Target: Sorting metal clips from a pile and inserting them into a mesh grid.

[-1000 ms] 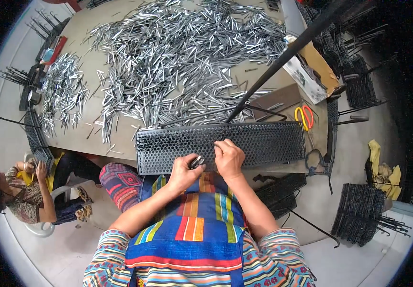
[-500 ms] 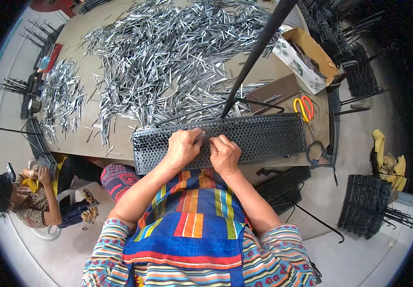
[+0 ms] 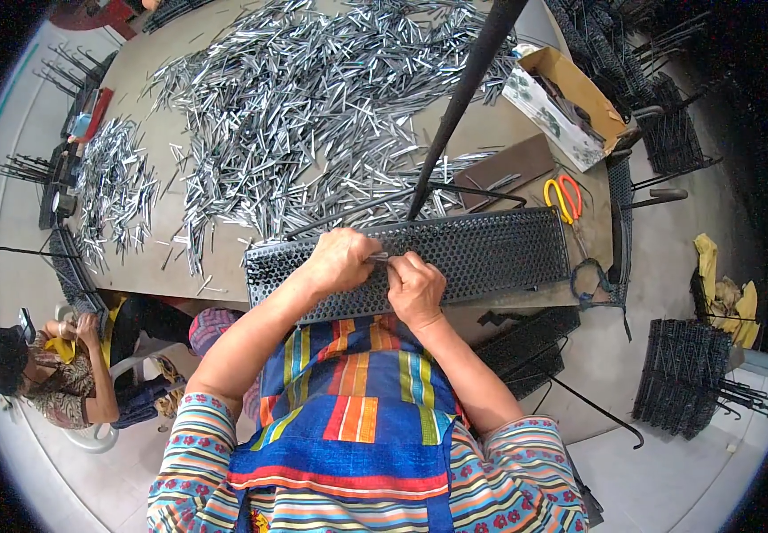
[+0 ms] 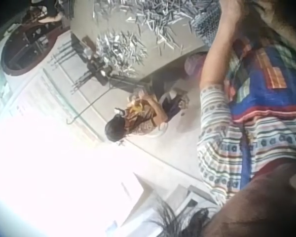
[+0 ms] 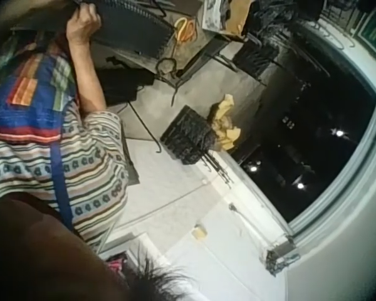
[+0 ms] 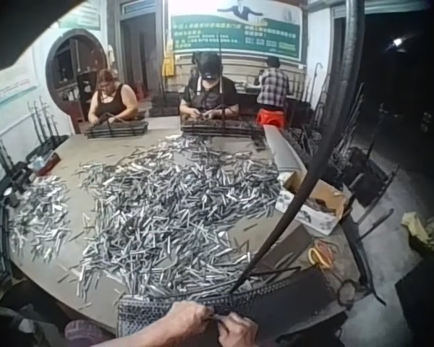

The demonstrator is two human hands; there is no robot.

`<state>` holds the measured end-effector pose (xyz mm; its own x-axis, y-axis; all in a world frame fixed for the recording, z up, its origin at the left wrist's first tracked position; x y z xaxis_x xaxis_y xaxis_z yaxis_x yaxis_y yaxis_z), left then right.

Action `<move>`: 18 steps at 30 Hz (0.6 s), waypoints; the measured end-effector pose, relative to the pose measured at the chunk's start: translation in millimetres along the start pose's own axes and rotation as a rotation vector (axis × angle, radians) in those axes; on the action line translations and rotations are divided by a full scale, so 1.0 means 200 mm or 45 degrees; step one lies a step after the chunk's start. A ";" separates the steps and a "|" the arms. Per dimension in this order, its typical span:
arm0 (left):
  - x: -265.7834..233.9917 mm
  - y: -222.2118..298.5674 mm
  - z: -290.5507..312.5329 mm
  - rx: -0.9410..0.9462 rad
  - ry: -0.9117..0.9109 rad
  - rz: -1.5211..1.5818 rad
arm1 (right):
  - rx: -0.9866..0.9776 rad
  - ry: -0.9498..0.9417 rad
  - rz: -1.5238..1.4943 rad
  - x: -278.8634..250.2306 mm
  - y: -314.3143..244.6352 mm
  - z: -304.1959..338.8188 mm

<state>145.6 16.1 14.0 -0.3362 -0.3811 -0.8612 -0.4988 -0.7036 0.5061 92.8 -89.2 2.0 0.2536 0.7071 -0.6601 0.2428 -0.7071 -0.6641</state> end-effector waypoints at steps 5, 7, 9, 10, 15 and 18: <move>0.01 -0.02 -0.03 -0.019 -0.039 0.029 | -0.004 0.001 -0.007 0.00 -0.01 -0.01; 0.01 -0.01 -0.04 -0.013 -0.047 0.028 | -0.002 -0.001 -0.007 0.00 -0.01 -0.01; 0.04 -0.02 -0.05 -0.042 -0.142 -0.073 | -0.009 0.001 0.000 0.00 -0.01 -0.01; 0.05 -0.02 -0.05 -0.044 -0.143 -0.072 | -0.008 -0.001 0.000 0.00 -0.01 -0.01; 0.03 -0.01 -0.06 -0.230 -0.150 -0.101 | -0.012 0.013 -0.034 0.00 -0.01 -0.01; 0.02 0.00 -0.05 -0.354 -0.104 -0.080 | -0.026 0.009 -0.027 -0.01 -0.01 -0.01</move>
<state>152.3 8.1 9.9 -0.3805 -0.2898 -0.8782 -0.2866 -0.8659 0.4099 94.0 -88.5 5.5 0.2549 0.7217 -0.6436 0.2671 -0.6922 -0.6705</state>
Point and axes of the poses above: each hand's wrist, its own z-axis away from the middle knuckle, its own x-axis out of the palm, y = z × x, the point moved 9 cm from there along -z, towards the middle knuckle, and after that the axes turned 1 degree about y, right-handed, at the moved point
